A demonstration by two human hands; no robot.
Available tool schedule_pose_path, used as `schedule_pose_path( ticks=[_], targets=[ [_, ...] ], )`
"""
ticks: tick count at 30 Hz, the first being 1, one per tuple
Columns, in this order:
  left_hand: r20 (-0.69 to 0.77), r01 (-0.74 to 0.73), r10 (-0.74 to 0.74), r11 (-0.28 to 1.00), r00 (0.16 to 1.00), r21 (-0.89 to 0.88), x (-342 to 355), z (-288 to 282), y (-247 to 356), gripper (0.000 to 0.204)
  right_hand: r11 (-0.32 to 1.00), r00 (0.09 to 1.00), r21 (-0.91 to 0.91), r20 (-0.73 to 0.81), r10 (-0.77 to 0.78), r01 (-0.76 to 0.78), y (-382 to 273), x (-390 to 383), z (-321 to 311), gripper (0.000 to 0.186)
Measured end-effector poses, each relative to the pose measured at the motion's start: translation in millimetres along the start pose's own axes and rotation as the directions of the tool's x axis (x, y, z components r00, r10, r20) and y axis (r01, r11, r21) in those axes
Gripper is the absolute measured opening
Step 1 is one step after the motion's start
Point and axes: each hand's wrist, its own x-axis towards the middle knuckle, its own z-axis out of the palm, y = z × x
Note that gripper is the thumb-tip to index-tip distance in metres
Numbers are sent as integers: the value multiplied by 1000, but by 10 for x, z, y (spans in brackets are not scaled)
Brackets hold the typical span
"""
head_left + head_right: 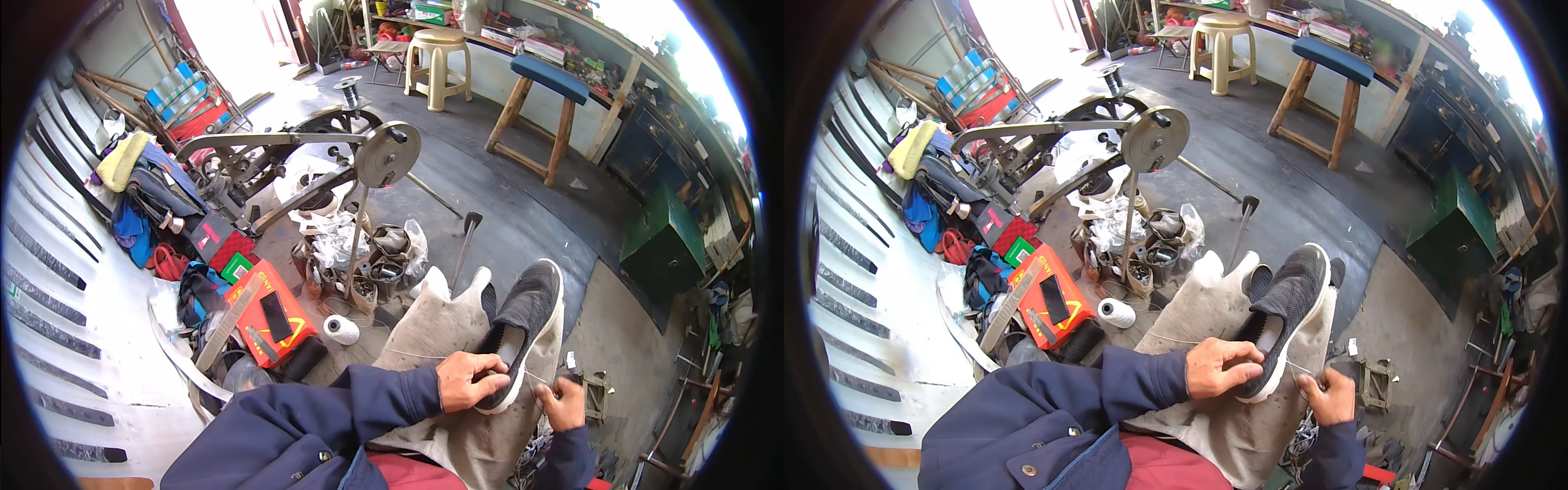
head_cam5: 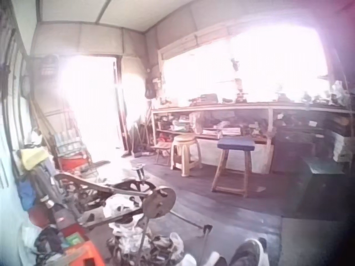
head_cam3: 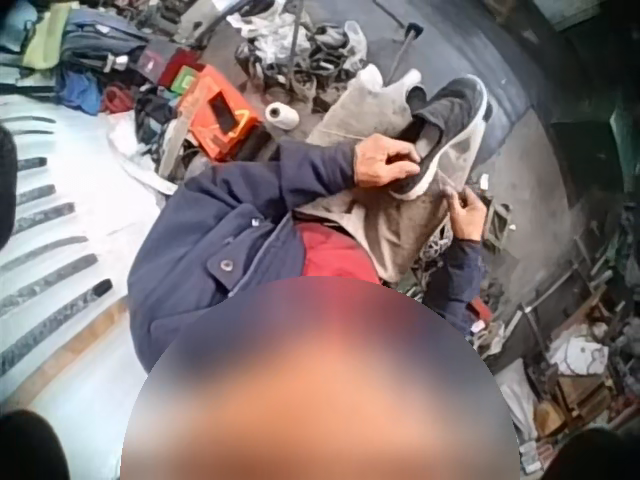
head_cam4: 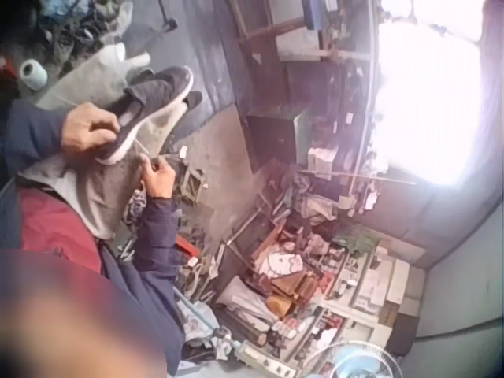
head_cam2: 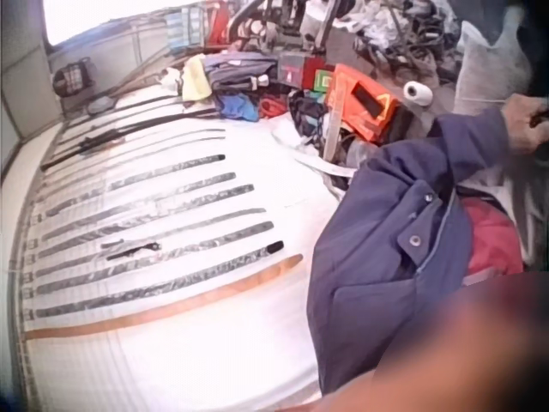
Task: The person cuts a thread with shears and then sews a shoe using a needle and thread. They repeatedly insert the needle through the shoe's sole and pull the thread to secure the stitching.
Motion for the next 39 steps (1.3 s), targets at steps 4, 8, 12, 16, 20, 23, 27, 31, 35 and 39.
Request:
schedule_pose_path(
  ticks=[4,8,12,16,20,23,27,31,35,39],
  targets=[
    [-4,3,-2,966,1000,257,30,7,-17,32,677,986,717,123,112,-166,69,-369,-108,32],
    [-4,62,-64,946,998,318,107,108,-6,37,198,995,979,64,-81,-47,-345,-552,0,78],
    [23,96,-104,969,994,225,-8,142,33,31,173,939,964,241,-246,-202,-606,-456,121,78],
    [77,283,-297,947,952,149,-230,82,2,25,-301,997,950,73,-34,-80,-550,-507,86,42],
    [90,346,-339,935,937,-79,-239,184,-24,26,106,996,994,-20,92,10,-609,-718,186,33],
    [84,277,-276,961,957,5,-183,157,81,26,846,984,526,-177,8,88,-726,-707,229,33],
    [106,-58,-23,710,994,701,-201,-75,252,36,976,976,119,-137,-167,184,-926,-618,330,46],
    [57,-78,54,607,997,791,-307,-320,268,48,979,971,69,-155,-180,192,-971,-615,372,47],
    [-286,152,50,753,957,640,-320,-692,241,49,979,973,115,-177,-149,171,-948,-628,420,48],
    [-600,107,-58,993,798,47,-257,-970,334,32,980,967,109,-210,-143,168,-927,-620,458,55]
  ],
)
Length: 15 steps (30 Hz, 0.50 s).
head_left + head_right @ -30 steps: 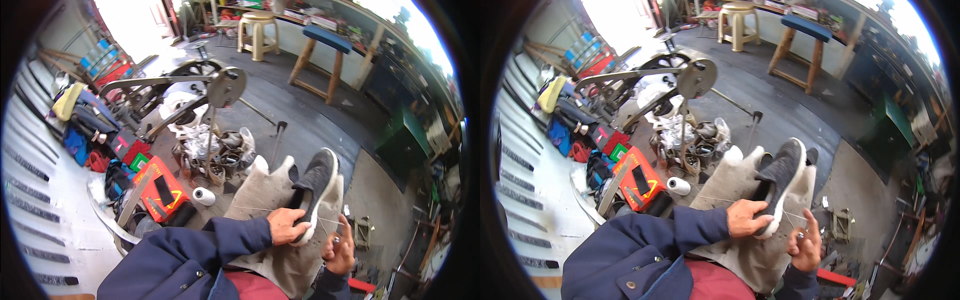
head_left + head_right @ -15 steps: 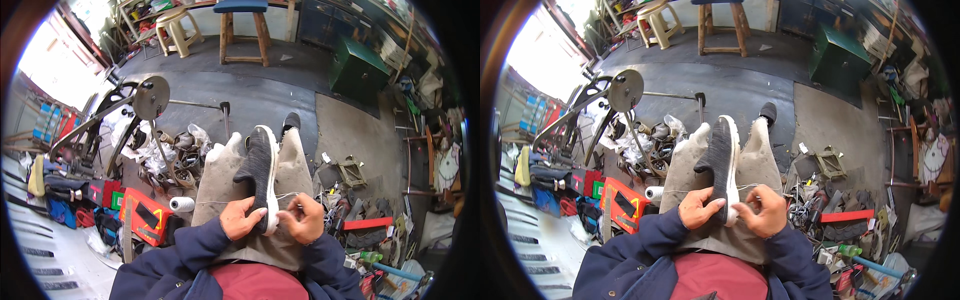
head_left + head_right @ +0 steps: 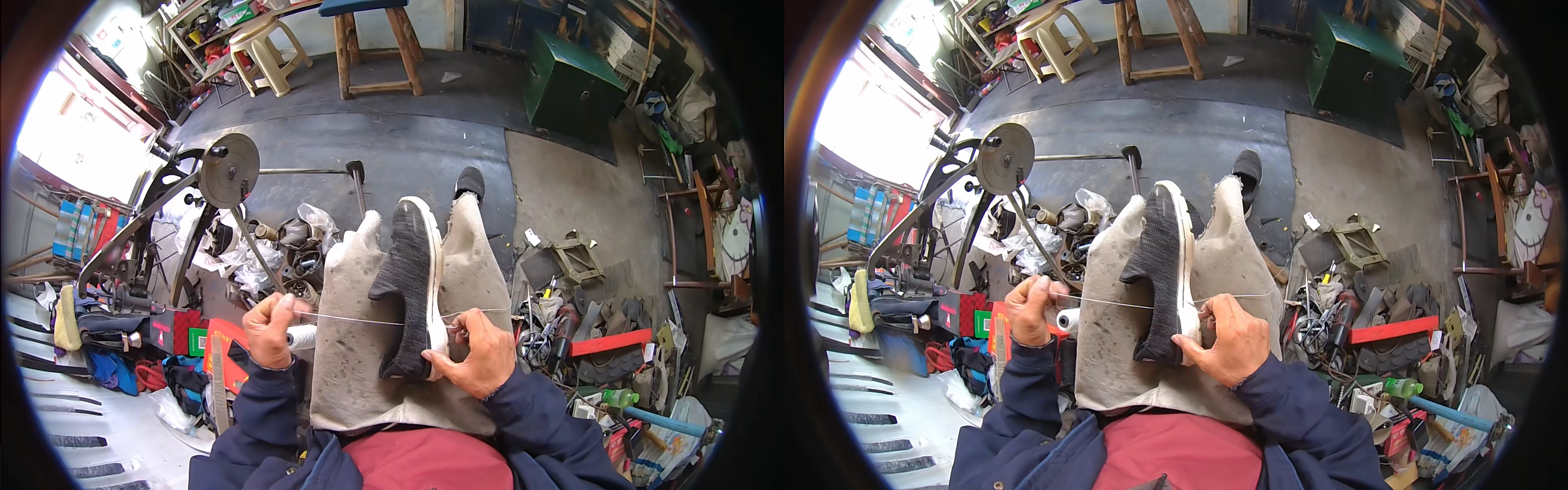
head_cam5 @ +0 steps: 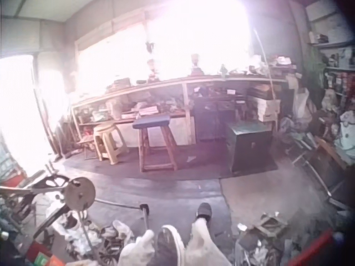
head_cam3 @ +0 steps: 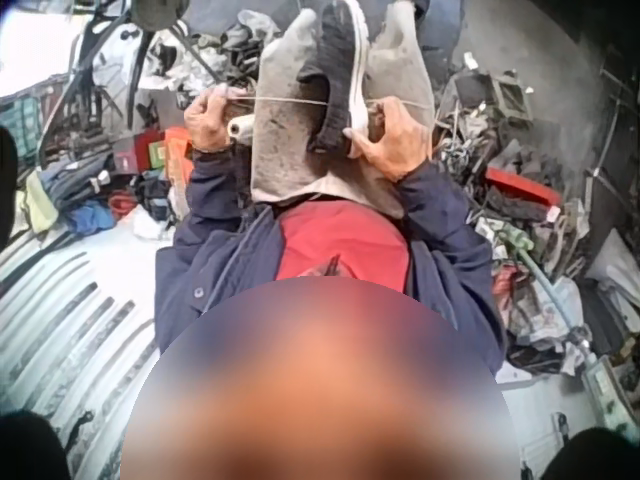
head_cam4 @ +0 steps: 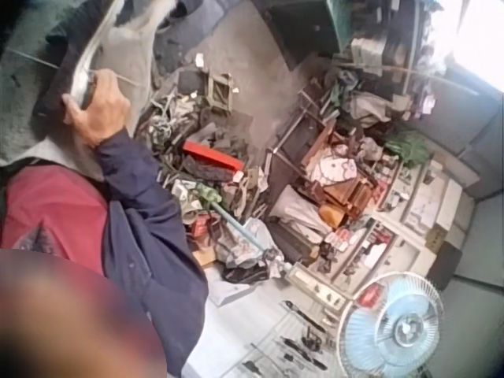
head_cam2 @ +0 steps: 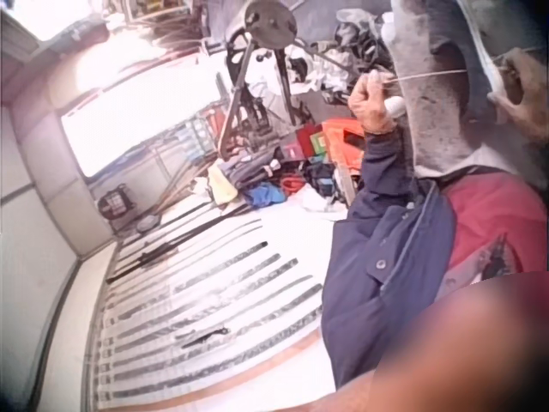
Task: The person cuts a thread with shears and then sews a shoe using a needle and thread. They repeatedly insert the needle through the shoe's sole and pull the thread to secure the stitching.
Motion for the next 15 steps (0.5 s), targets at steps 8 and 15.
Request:
schedule_pose_path(
  ticks=[8,15],
  targets=[
    [641,-399,250,912,725,96,-452,633,291,11,985,992,141,89,92,-104,17,-27,-95,52],
    [596,-733,483,616,641,289,-570,1027,-50,24,832,967,520,244,73,-194,-58,-136,-202,39]
  ],
)
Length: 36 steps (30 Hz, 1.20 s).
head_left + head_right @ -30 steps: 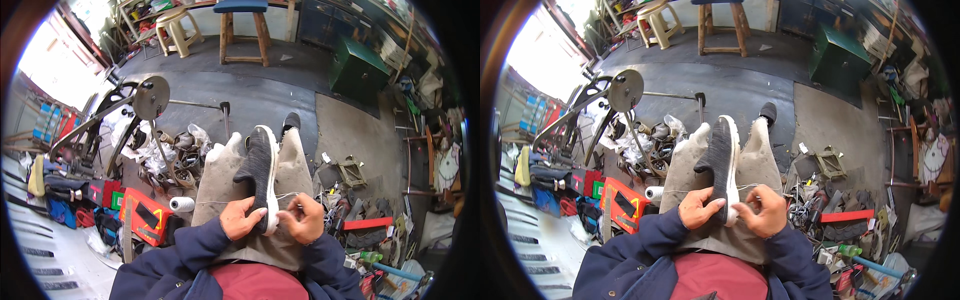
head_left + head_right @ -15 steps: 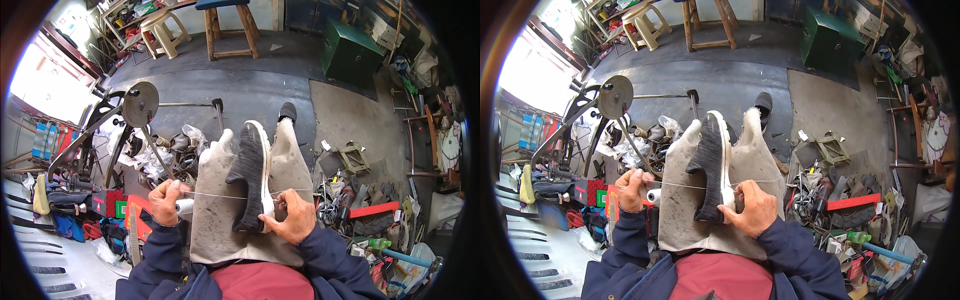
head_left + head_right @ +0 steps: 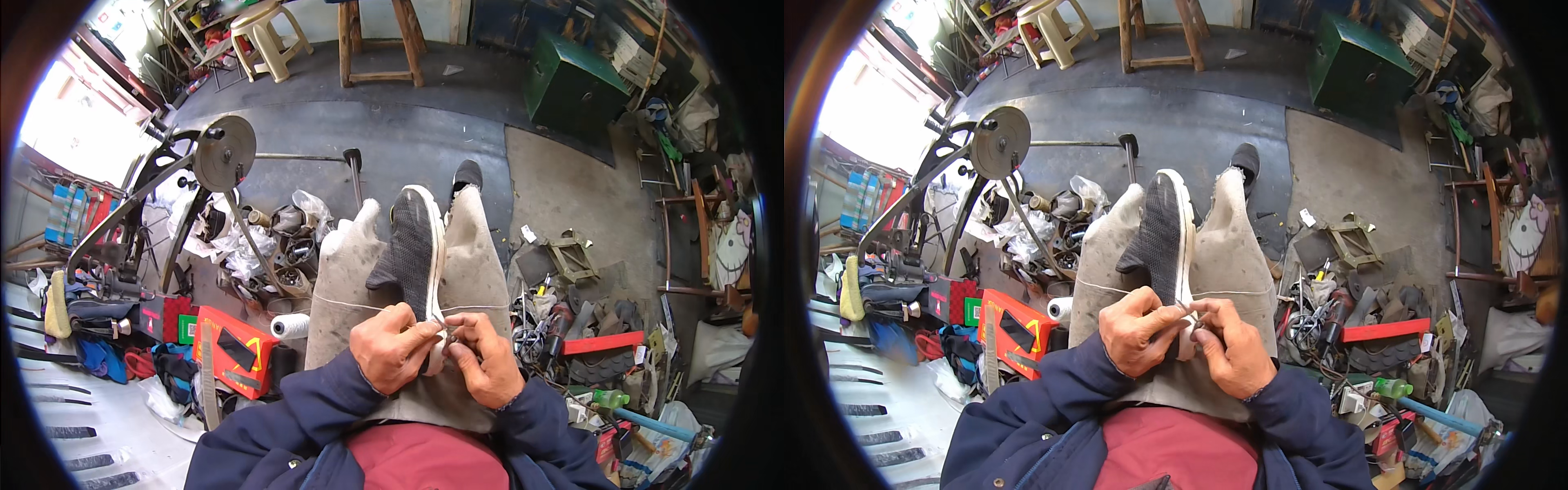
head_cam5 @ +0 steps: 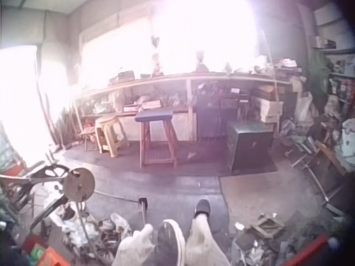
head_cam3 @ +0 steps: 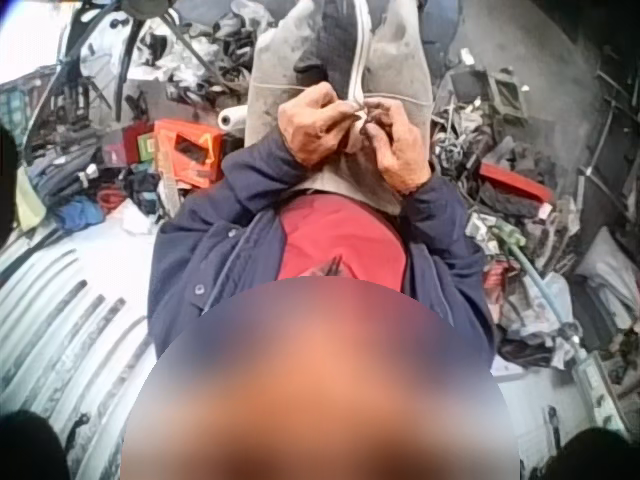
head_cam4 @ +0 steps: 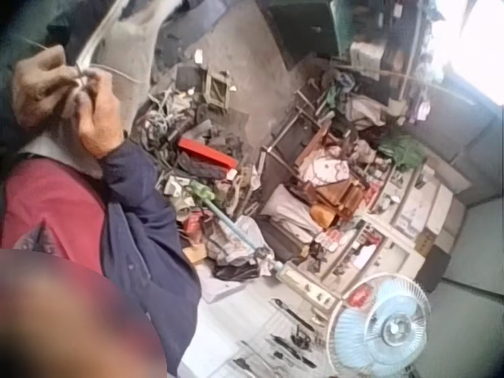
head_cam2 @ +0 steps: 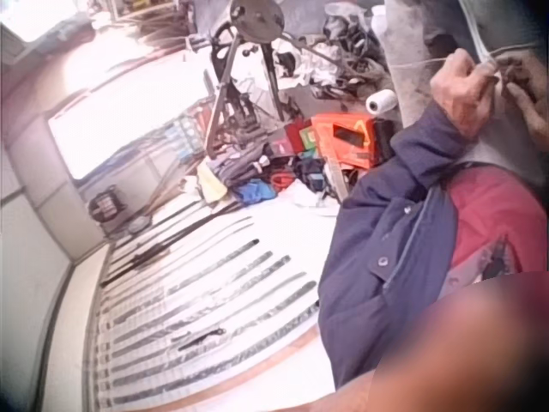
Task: The person cuts a thread with shears and then sews a shoe using a needle and thread. They repeatedly insert the needle through the shoe's sole and pull the thread to secure the stitching.
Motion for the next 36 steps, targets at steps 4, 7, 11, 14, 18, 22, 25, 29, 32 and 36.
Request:
schedule_pose_path(
  ticks=[4,7,11,14,18,22,25,29,32,36],
  targets=[
    [-20,-21,20,999,1000,-28,-29,9,-72,24,991,996,-93,-16,91,-92,-5,43,-21,37],
    [-14,33,-34,998,999,-62,-21,13,-75,17,926,999,-377,-46,-11,-7,-34,168,-103,30],
    [-22,131,-135,983,991,-125,-17,34,-86,12,811,997,-581,5,-82,70,-128,235,-194,17],
    [-44,163,-174,970,984,-178,-11,46,-112,11,868,998,-492,47,-44,62,-94,189,-229,11],
    [-55,183,-200,959,978,-218,-1,55,-128,10,997,998,45,-16,-60,61,135,45,-501,12],
    [-56,182,-200,957,978,-227,-14,40,-136,9,447,816,699,-560,-141,558,336,3,-1485,32],
    [-57,177,-195,956,979,-235,-22,35,-156,9,475,468,530,-847,252,702,341,-167,-1947,38],
    [-51,179,-198,950,979,-257,-23,57,-157,8,867,586,346,-807,80,359,380,-178,-1268,31],
    [-30,195,-209,949,977,-247,-22,57,-140,9,993,877,-108,-480,-13,-45,305,-44,-474,30],
    [-8,236,-245,942,970,-237,-45,30,-143,9,936,984,-343,-126,-122,72,159,174,-56,23]
  ],
)
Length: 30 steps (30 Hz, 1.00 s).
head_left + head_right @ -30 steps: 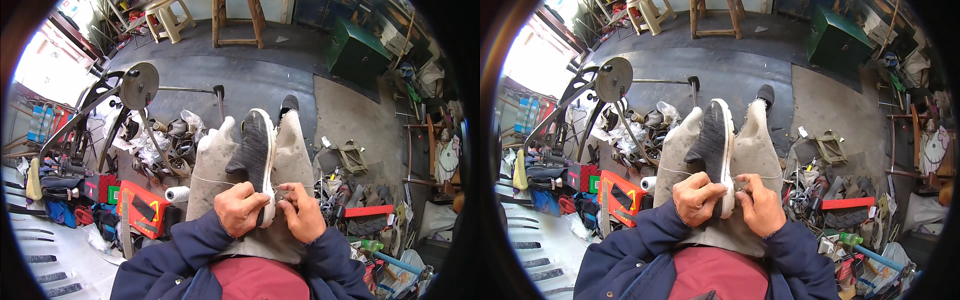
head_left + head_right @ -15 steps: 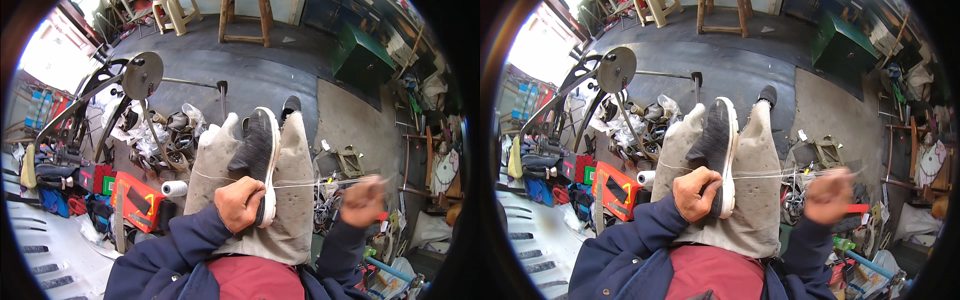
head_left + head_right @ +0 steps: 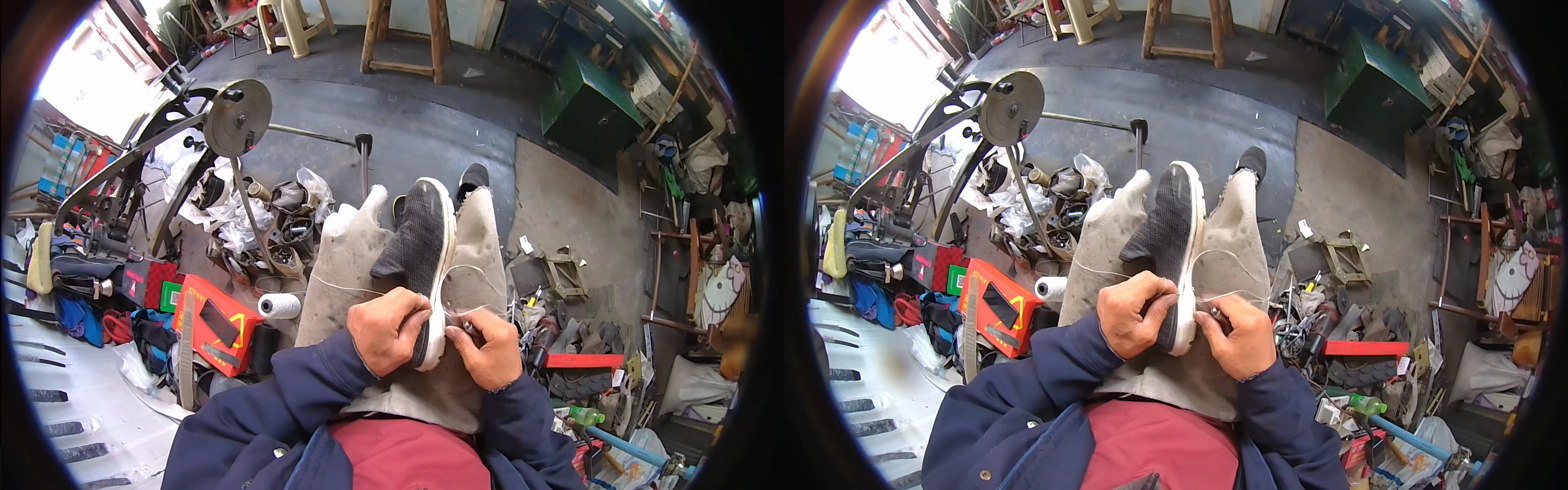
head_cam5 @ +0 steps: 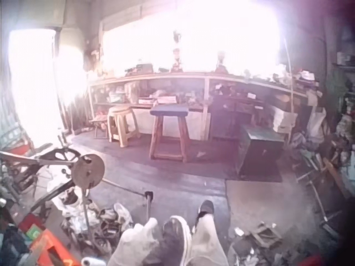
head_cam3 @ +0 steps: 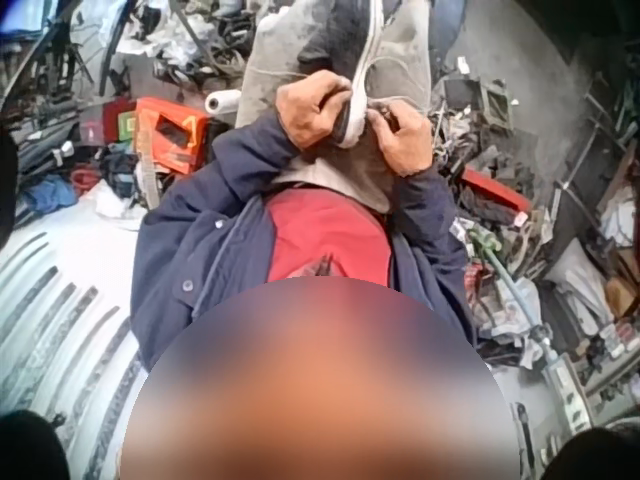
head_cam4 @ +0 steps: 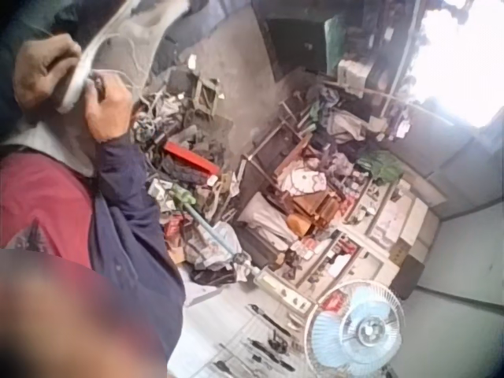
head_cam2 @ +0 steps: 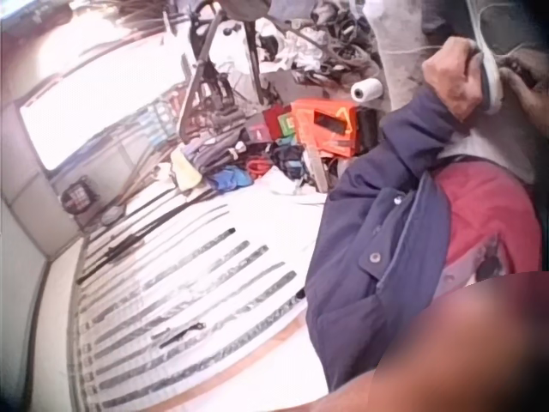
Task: The person cuts a thread with shears and then sews a shoe using a needle and thread. They repeatedly insert the needle through the shoe's sole and pull the thread to secure the stitching.
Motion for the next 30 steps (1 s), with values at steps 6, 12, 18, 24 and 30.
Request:
schedule_pose_path(
  ticks=[6,12,18,24,30],
  targets=[
    [-66,-29,25,998,997,-51,-19,19,-66,10,955,997,297,-73,18,4,-142,-60,-75,12],
    [75,260,-252,874,965,-411,-63,-124,-33,27,927,960,350,278,39,-139,-230,-31,74,11],
    [-159,233,-412,747,897,-622,-51,-563,-226,33,993,993,-92,103,-61,71,-182,-116,316,27],
    [-437,-77,-420,646,796,-760,-7,-1144,-534,29,989,995,-107,28,-95,98,-105,-157,411,27],
    [-428,-35,-482,632,765,-774,-88,-1390,-834,28,969,986,-187,-8,-167,162,-56,-116,484,25]
  ],
)
